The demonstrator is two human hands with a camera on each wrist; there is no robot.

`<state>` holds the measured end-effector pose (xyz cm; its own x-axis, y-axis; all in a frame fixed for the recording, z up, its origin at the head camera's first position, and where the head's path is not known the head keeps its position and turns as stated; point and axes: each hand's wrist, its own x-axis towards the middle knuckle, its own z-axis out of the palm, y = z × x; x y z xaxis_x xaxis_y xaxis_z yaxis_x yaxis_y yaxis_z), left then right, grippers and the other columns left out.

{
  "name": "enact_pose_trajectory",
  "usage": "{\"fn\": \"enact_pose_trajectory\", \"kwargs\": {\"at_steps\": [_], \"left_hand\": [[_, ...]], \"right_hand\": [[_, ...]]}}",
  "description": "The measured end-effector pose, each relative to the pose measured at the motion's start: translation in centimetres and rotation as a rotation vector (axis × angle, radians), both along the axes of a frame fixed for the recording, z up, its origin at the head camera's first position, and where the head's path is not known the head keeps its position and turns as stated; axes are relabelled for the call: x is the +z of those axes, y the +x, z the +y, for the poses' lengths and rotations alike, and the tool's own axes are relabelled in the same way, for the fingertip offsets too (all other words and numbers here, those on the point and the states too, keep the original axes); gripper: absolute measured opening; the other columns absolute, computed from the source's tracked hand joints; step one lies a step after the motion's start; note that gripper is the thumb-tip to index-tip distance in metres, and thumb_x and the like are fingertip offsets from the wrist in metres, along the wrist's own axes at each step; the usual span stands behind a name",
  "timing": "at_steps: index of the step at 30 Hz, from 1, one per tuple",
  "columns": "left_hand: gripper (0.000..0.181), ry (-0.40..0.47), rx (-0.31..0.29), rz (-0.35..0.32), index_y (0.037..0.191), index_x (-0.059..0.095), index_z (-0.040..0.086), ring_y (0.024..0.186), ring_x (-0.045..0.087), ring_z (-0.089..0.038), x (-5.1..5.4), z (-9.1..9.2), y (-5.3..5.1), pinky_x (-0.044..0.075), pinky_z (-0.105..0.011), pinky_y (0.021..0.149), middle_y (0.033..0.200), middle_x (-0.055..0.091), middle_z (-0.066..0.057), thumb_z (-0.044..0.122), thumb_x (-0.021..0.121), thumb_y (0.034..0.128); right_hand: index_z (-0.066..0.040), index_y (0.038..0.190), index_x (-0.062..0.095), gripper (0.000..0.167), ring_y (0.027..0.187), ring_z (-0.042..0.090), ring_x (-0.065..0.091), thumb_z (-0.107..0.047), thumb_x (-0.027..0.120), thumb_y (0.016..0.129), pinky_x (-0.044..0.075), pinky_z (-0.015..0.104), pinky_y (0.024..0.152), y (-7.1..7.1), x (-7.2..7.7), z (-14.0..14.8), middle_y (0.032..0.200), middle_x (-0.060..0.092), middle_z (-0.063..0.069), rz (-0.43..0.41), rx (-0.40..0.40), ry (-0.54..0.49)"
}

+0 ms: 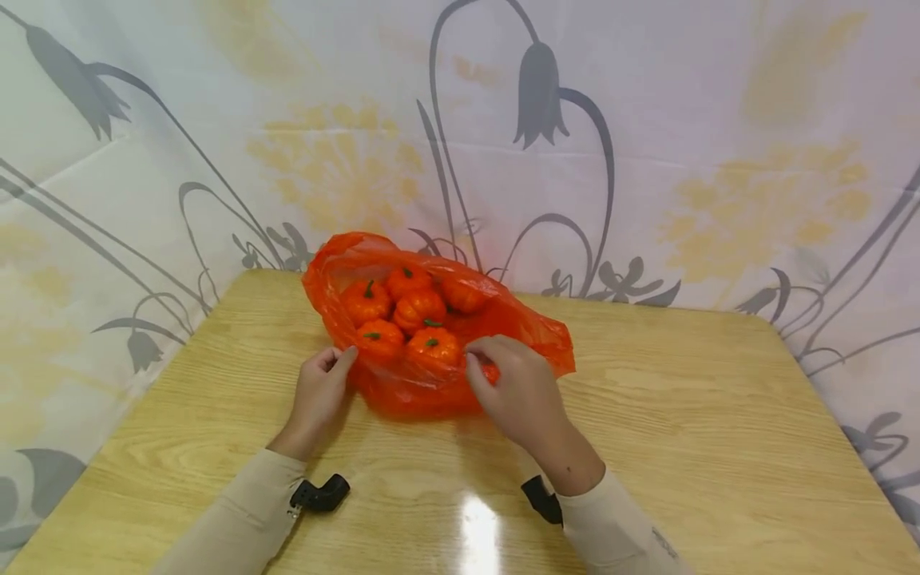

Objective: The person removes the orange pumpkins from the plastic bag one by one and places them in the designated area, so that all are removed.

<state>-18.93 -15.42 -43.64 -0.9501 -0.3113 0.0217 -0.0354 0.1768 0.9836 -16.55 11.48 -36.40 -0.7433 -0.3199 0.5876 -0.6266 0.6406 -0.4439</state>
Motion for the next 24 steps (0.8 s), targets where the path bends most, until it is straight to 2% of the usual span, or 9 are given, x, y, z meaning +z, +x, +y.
{"fn": "enact_pose_trajectory", "kwargs": {"at_steps": [5,10,18,24], "left_hand": [[0.032,0.033,0.007,0.016,0.064,0.047,0.010,0.058,0.039,-0.010,0.0,0.1,0.0,0.032,-0.021,0.057,0.057,0.035,0.007,0.013,0.059,0.0938],[0.034,0.052,0.014,0.021,0.060,0.045,0.011,0.058,0.038,-0.010,-0.2,-0.1,0.0,0.031,-0.021,0.055,0.056,0.034,0.006,0.008,0.057,0.0915],[0.034,0.038,-0.008,0.003,0.060,0.043,0.011,0.058,0.039,-0.011,-0.1,0.0,0.2,0.030,-0.021,0.054,0.056,0.035,0.005,0.008,0.056,0.0911],[0.036,0.033,0.003,-0.006,0.059,0.041,0.012,0.058,0.038,-0.013,-0.2,-0.1,0.2,0.029,-0.022,0.054,0.056,0.033,0.005,0.010,0.055,0.0922]], "right_hand": [[-0.007,0.099,0.074,0.011,0.091,0.020,0.068,-0.010,0.068,0.091,0.059,0.039,0.081,-1.1,0.3,-1.2,0.095,0.073,0.004,-0.038,0.013,0.001],[-0.006,0.101,0.074,0.013,0.098,0.024,0.066,-0.011,0.067,0.091,0.058,0.042,0.086,-2.5,0.3,-2.4,0.100,0.072,0.006,-0.044,0.023,0.010],[-0.007,0.107,0.073,0.018,0.101,0.028,0.063,-0.013,0.070,0.091,0.058,0.041,0.085,-4.8,0.2,-4.2,0.108,0.068,0.007,-0.081,0.024,0.005],[-0.006,0.111,0.072,0.022,0.103,0.029,0.062,-0.013,0.072,0.090,0.059,0.043,0.087,-5.7,-0.9,-4.3,0.111,0.067,0.010,-0.129,0.028,0.043]]}}
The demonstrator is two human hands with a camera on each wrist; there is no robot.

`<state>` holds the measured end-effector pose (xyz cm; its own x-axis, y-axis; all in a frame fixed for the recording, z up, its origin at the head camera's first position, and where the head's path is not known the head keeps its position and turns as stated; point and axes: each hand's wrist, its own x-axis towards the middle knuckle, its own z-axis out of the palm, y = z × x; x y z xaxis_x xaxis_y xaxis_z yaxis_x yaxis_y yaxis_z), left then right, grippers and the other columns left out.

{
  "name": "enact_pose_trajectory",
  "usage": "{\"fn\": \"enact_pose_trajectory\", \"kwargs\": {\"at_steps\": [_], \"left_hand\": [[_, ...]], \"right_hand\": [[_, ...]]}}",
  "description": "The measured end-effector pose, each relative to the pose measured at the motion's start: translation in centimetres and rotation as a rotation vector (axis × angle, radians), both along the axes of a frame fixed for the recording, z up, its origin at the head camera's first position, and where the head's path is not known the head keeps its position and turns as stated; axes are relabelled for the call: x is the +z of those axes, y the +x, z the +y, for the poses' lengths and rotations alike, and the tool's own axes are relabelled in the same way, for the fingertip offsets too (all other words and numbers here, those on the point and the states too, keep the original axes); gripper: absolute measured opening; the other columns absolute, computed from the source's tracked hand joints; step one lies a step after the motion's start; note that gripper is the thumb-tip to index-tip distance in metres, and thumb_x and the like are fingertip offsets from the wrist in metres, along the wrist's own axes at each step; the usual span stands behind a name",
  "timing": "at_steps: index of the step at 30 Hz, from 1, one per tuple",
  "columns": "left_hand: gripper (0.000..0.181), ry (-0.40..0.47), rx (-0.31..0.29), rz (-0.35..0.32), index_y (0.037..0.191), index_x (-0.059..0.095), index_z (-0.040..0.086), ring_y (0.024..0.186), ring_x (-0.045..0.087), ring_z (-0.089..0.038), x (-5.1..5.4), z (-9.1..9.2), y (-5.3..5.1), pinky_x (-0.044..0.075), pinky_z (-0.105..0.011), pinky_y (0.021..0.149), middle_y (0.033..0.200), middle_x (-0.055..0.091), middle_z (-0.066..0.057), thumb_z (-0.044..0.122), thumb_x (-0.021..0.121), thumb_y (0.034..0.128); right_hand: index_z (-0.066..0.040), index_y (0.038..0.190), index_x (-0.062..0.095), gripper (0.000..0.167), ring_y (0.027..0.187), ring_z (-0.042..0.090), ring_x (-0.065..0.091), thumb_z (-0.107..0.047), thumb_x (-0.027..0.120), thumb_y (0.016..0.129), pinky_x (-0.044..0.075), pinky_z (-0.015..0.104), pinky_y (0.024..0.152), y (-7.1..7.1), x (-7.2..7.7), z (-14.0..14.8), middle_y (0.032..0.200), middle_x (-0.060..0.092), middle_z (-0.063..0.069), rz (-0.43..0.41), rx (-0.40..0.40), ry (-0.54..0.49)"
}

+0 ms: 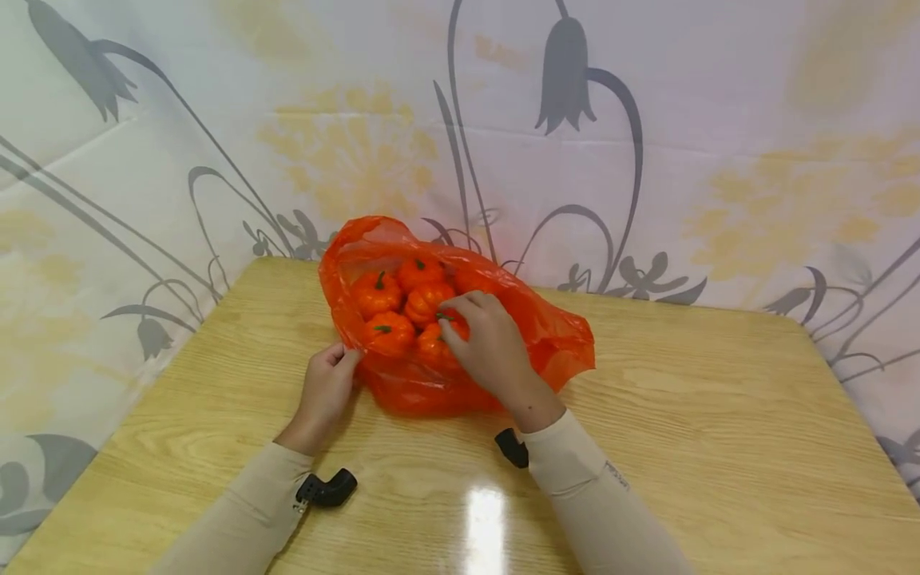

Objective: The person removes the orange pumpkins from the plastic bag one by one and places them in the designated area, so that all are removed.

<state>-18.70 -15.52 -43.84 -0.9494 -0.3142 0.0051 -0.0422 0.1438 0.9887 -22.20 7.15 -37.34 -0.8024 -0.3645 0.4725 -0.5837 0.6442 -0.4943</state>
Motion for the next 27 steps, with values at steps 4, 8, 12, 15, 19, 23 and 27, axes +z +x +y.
{"fn": "enact_pose_trajectory", "kwargs": {"at_steps": [4,8,12,15,19,23,27], "left_hand": [[0.036,-0.005,-0.006,-0.001,0.060,0.041,0.012,0.059,0.038,-0.013,0.0,0.0,0.1,0.029,-0.022,0.054,0.057,0.033,0.005,0.011,0.054,0.0930],[0.036,0.005,-0.010,-0.015,0.060,0.041,0.012,0.058,0.038,-0.013,-0.2,0.0,0.2,0.030,-0.022,0.053,0.056,0.034,0.005,0.011,0.054,0.0933],[0.036,0.022,-0.011,-0.019,0.060,0.041,0.012,0.056,0.038,-0.013,-0.3,0.0,0.2,0.029,-0.022,0.052,0.055,0.034,0.005,0.011,0.054,0.0931],[0.036,0.021,-0.011,-0.012,0.059,0.042,0.013,0.054,0.038,-0.012,-0.4,0.0,0.1,0.029,-0.022,0.051,0.053,0.035,0.006,0.011,0.054,0.0926],[0.035,0.016,-0.017,-0.022,0.060,0.042,0.013,0.052,0.039,-0.011,-0.4,-0.1,-0.1,0.031,-0.022,0.050,0.052,0.037,0.006,0.011,0.054,0.0920],[0.033,0.008,-0.017,-0.034,0.060,0.043,0.013,0.051,0.041,-0.012,-0.3,-0.3,-0.2,0.033,-0.022,0.049,0.052,0.040,0.005,0.011,0.054,0.0919],[0.033,0.011,-0.016,-0.034,0.061,0.043,0.013,0.052,0.042,-0.012,-0.2,-0.3,-0.2,0.035,-0.021,0.049,0.054,0.041,0.004,0.011,0.054,0.0923]], "right_hand": [[-0.007,0.115,0.072,0.027,0.108,0.029,0.062,-0.016,0.073,0.090,0.057,0.045,0.093,-0.2,-1.2,0.9,0.115,0.066,0.010,-0.052,-0.007,0.048],[-0.008,0.121,0.070,0.033,0.112,0.029,0.062,-0.020,0.073,0.090,0.055,0.046,0.098,-0.3,-2.2,1.5,0.119,0.065,0.010,-0.096,-0.015,0.061],[-0.010,0.128,0.066,0.039,0.115,0.030,0.061,-0.024,0.071,0.092,0.055,0.047,0.099,-0.3,-2.7,1.5,0.125,0.062,0.010,-0.124,-0.011,0.077],[-0.010,0.131,0.064,0.041,0.116,0.030,0.060,-0.026,0.070,0.093,0.054,0.048,0.100,-0.4,-2.8,1.4,0.127,0.061,0.010,-0.142,-0.019,0.089],[-0.011,0.133,0.063,0.044,0.118,0.030,0.060,-0.028,0.070,0.093,0.053,0.049,0.102,-0.4,-2.9,1.3,0.129,0.060,0.009,-0.164,-0.024,0.101],[-0.013,0.136,0.061,0.047,0.118,0.029,0.059,-0.030,0.070,0.093,0.053,0.049,0.102,-0.4,-2.9,1.2,0.130,0.058,0.009,-0.190,-0.015,0.128],[-0.018,0.140,0.058,0.051,0.120,0.030,0.059,-0.035,0.069,0.093,0.052,0.051,0.102,-0.4,-2.9,1.2,0.134,0.056,0.009,-0.242,-0.004,0.160]]}}
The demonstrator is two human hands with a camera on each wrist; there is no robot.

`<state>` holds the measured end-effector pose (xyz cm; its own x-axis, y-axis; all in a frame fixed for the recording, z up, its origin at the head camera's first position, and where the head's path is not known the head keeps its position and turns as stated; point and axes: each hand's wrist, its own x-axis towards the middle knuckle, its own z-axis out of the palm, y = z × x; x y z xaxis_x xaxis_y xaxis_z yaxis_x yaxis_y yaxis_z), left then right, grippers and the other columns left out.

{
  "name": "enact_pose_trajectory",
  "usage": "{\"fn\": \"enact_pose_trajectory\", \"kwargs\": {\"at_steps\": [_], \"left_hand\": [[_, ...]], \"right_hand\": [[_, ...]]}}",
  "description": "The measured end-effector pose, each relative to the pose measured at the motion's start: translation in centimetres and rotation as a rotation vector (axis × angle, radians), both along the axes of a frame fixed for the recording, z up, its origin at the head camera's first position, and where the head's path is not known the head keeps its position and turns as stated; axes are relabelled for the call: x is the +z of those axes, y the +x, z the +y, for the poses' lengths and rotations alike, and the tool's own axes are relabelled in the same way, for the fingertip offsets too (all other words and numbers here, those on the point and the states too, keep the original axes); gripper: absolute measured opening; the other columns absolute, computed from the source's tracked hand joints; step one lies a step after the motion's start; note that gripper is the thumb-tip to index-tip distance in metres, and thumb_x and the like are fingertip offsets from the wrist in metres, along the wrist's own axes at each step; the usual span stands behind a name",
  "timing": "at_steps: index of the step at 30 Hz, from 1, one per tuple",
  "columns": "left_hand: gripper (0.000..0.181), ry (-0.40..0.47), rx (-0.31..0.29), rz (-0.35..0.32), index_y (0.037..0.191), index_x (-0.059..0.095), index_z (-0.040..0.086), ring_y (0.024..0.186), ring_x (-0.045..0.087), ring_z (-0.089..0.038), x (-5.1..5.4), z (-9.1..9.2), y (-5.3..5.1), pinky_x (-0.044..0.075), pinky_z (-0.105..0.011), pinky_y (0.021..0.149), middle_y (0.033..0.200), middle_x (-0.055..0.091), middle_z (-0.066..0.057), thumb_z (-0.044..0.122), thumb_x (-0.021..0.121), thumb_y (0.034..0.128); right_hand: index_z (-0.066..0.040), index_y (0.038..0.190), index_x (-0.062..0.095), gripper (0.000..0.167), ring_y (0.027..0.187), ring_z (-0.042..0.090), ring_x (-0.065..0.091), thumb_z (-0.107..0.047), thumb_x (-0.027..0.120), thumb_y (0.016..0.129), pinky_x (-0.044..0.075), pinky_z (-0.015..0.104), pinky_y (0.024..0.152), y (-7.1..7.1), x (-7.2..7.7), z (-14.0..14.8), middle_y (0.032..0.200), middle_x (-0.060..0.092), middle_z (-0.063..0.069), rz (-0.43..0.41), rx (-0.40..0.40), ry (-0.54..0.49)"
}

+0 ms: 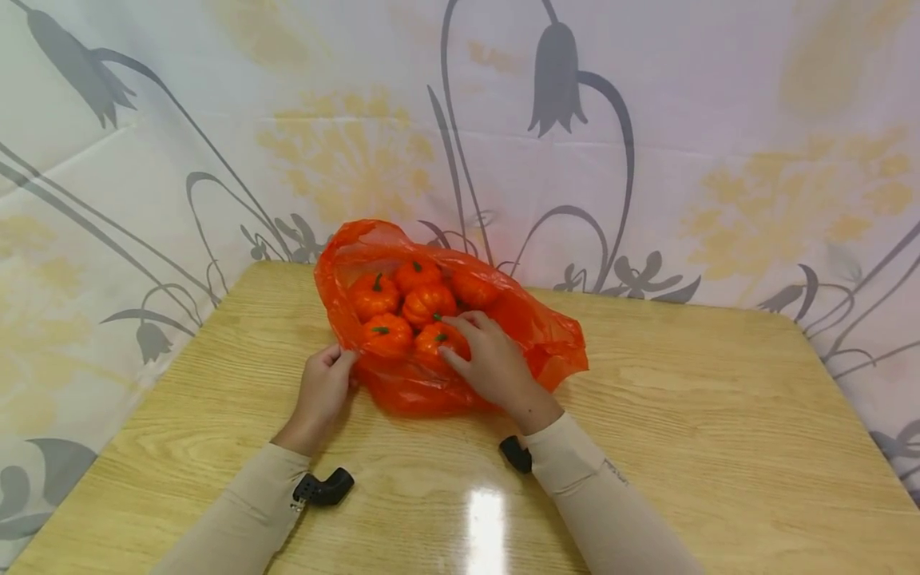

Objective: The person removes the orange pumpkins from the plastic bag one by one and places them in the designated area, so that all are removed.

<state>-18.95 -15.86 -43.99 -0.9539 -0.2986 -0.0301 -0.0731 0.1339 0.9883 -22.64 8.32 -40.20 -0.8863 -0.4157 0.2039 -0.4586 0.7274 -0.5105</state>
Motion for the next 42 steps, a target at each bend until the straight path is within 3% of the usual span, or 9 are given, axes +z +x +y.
{"fn": "enact_pose_trajectory", "kwargs": {"at_steps": [10,19,42], "left_hand": [[0.033,0.055,-0.007,0.006,0.061,0.043,0.012,0.053,0.044,-0.011,0.03,0.02,0.08,0.038,-0.021,0.049,0.059,0.043,0.003,0.010,0.054,0.0922],[0.032,0.031,-0.014,-0.018,0.063,0.046,0.011,0.055,0.046,-0.014,0.26,0.07,0.07,0.040,-0.021,0.050,0.060,0.044,0.004,0.013,0.057,0.0932],[0.031,0.010,-0.008,-0.005,0.063,0.046,0.010,0.054,0.048,-0.018,-0.04,0.10,0.01,0.042,-0.021,0.049,0.060,0.046,-0.002,0.010,0.055,0.0919]], "right_hand": [[-0.019,0.142,0.056,0.053,0.126,0.034,0.057,-0.040,0.066,0.094,0.049,0.057,0.104,0.09,-0.15,0.07,0.141,0.054,0.011,-0.084,0.015,0.093],[-0.015,0.139,0.058,0.057,0.117,0.033,0.063,-0.035,0.075,0.088,0.054,0.056,0.097,0.03,-0.38,0.04,0.137,0.055,0.013,-0.037,0.033,0.122],[-0.014,0.138,0.058,0.058,0.120,0.030,0.062,-0.032,0.078,0.086,0.054,0.050,0.100,-0.01,-0.68,0.17,0.140,0.054,0.010,-0.050,0.049,0.099]]}}
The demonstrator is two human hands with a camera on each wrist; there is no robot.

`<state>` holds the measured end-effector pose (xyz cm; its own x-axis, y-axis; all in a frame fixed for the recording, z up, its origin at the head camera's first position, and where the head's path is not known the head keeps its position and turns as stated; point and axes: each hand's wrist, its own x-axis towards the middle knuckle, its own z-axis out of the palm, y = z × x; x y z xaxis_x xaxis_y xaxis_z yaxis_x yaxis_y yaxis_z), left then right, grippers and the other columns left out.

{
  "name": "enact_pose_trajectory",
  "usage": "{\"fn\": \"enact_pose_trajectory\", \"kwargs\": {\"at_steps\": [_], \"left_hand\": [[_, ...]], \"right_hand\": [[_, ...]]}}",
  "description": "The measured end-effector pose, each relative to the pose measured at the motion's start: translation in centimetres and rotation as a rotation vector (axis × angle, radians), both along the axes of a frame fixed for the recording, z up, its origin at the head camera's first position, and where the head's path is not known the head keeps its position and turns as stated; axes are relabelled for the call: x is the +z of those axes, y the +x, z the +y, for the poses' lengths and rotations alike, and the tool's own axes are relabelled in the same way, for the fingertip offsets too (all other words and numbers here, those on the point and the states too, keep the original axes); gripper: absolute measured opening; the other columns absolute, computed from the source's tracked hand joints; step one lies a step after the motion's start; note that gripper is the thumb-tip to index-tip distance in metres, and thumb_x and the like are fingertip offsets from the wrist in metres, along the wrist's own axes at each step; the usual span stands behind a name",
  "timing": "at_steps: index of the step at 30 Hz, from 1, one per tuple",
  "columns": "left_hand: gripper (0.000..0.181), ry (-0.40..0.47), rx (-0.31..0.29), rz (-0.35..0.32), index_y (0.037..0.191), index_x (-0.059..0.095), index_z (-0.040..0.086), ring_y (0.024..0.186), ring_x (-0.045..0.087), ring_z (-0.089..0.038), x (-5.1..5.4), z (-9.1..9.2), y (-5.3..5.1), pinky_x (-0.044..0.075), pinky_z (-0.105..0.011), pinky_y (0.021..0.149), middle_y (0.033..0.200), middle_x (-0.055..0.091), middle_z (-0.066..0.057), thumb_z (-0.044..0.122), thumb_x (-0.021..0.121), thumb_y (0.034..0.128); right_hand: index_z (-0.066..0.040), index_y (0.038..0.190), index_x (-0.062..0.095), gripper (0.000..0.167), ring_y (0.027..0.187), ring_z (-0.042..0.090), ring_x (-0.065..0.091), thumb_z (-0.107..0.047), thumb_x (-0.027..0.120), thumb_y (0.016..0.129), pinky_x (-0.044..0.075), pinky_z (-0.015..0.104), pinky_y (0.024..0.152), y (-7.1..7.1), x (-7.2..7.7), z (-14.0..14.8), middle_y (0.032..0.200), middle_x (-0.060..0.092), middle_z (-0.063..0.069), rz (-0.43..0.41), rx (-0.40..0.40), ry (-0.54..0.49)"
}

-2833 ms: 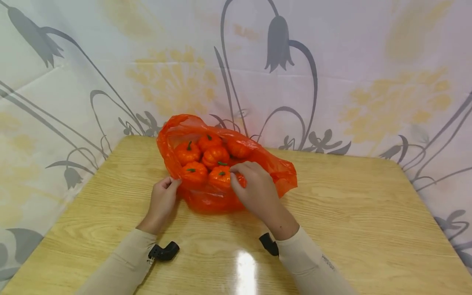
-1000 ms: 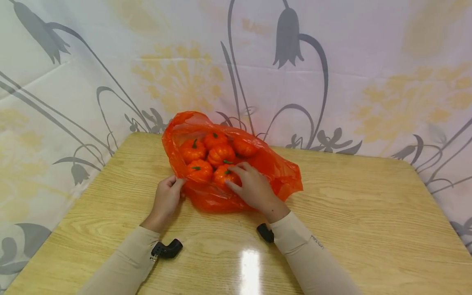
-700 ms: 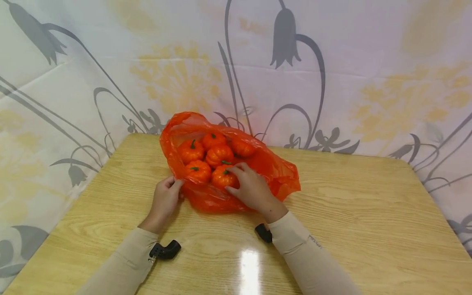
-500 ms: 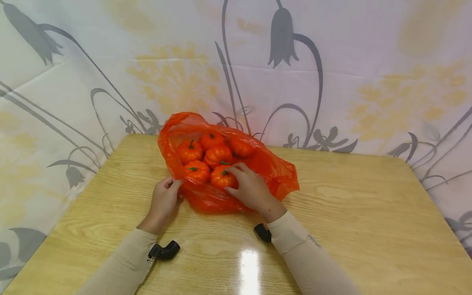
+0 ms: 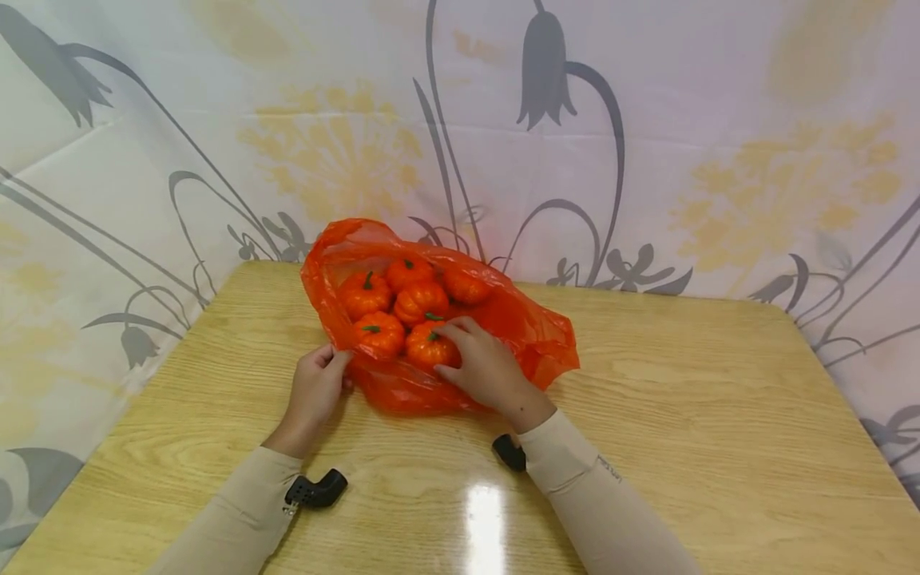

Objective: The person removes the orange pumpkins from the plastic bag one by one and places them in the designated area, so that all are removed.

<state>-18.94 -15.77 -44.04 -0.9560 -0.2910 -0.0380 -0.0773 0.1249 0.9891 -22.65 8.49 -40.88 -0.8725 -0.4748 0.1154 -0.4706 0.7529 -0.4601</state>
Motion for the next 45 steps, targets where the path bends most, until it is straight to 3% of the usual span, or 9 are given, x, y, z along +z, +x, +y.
{"fn": "enact_pose_trajectory", "kwargs": {"at_steps": [11,22,34,45], "left_hand": [[0.030,-0.026,-0.007,-0.009,0.064,0.045,0.010,0.057,0.049,-0.021,-0.12,-0.01,-0.02,0.043,-0.022,0.050,0.064,0.047,-0.002,0.013,0.054,0.0931],[0.030,-0.021,-0.013,0.003,0.065,0.046,0.009,0.055,0.049,-0.020,0.06,-0.05,0.15,0.043,-0.022,0.050,0.064,0.049,-0.008,0.010,0.054,0.0936],[0.031,-0.040,-0.008,0.002,0.064,0.046,0.009,0.055,0.050,-0.018,-0.04,-0.17,-0.07,0.043,-0.022,0.049,0.063,0.049,-0.005,0.012,0.054,0.0943],[0.031,-0.045,-0.005,0.007,0.064,0.047,0.009,0.056,0.051,-0.019,-0.22,-0.10,-0.27,0.046,-0.022,0.052,0.062,0.049,-0.005,0.010,0.055,0.0940]], "right_hand": [[-0.015,0.138,0.057,0.059,0.122,0.031,0.061,-0.033,0.077,0.087,0.051,0.056,0.102,0.05,0.06,-0.03,0.139,0.053,0.010,-0.013,-0.006,0.009],[-0.019,0.146,0.042,0.065,0.131,0.034,0.055,-0.039,0.070,0.091,0.048,0.055,0.107,0.19,-0.18,0.07,0.149,0.047,0.012,-0.112,0.014,-0.005],[-0.022,0.150,0.040,0.068,0.133,0.036,0.054,-0.039,0.071,0.091,0.047,0.055,0.107,0.16,0.03,-0.14,0.150,0.047,0.013,-0.084,0.012,0.024],[-0.024,0.150,0.042,0.072,0.129,0.036,0.056,-0.038,0.075,0.088,0.046,0.059,0.107,0.31,0.45,0.00,0.145,0.050,0.014,-0.038,0.004,-0.012]]}}
